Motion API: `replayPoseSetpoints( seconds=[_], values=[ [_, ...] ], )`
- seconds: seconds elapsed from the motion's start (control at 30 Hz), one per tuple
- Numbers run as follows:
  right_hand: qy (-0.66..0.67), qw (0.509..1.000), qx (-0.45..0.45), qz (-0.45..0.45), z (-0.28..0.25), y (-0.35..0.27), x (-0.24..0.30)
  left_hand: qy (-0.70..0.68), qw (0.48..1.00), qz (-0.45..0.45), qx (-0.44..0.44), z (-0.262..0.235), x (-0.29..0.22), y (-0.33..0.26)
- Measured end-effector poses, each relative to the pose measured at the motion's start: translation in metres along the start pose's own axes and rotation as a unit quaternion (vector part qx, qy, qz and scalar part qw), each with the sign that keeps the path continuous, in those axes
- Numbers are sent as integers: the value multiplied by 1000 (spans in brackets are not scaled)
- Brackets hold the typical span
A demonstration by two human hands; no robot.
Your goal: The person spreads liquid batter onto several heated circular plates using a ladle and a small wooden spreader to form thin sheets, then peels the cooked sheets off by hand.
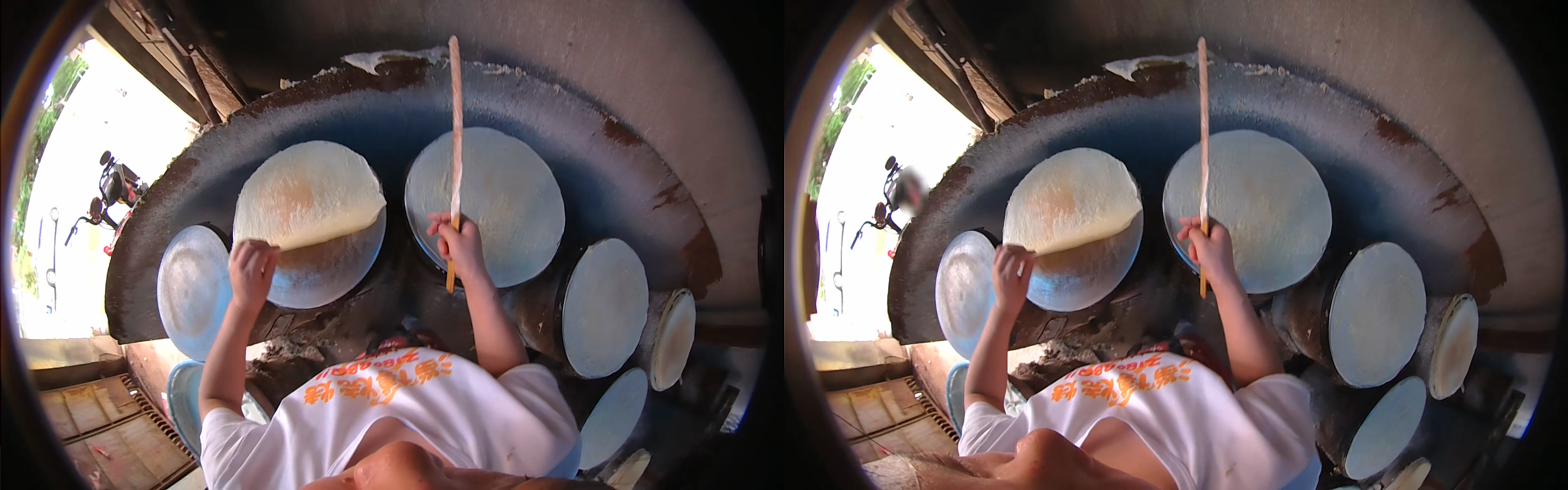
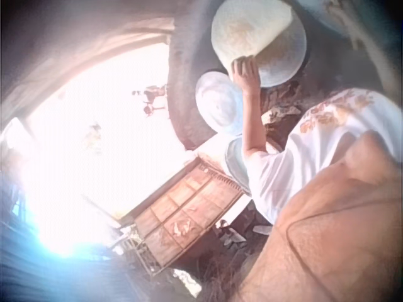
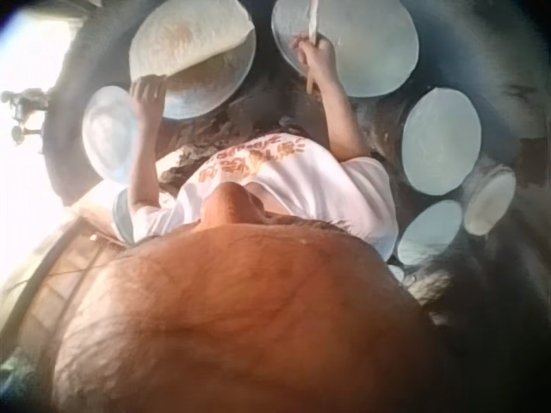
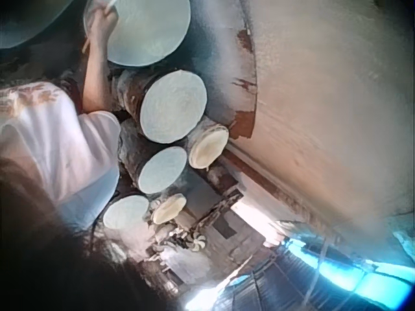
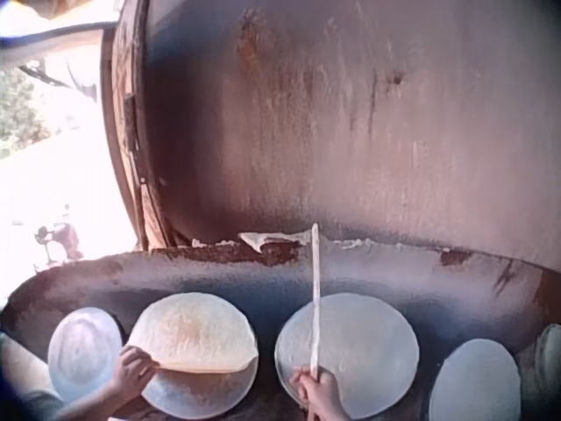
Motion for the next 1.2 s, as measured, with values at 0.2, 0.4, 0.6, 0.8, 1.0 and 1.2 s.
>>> replayPoseSetpoints(
  seconds=[0.2, 0.4, 0.6, 0.8, 1.0, 1.2],
  values=[
    [4, 999, 34, 14, 21, 40, 18, 17, 989, 137, 56, -22, 1, 88],
    [-74, 979, 76, -173, 97, 125, 27, 37, 987, 134, 80, -26, 6, 160],
    [-10, 974, 102, -201, 58, 93, 58, 55, 980, 191, 10, -69, -71, 213],
    [104, 969, 52, -219, -113, -59, 65, -84, 969, 233, -2, -78, -213, 221],
    [-81, 924, -327, -180, -290, -294, 46, -308, 909, 257, 110, -37, -390, 179],
    [2, 776, -608, -169, -443, -545, -19, -535, 734, 322, 266, 6, -677, 83]
  ],
)
Point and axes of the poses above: each hand's wrist, its own y-axis towards the middle knuckle, its own z-axis out of the palm, x = y × z, the point moved 5 cm from there along y, towards the middle knuckle, and after that the axes turned 9 degrees about -x, right-handed, at the moved point
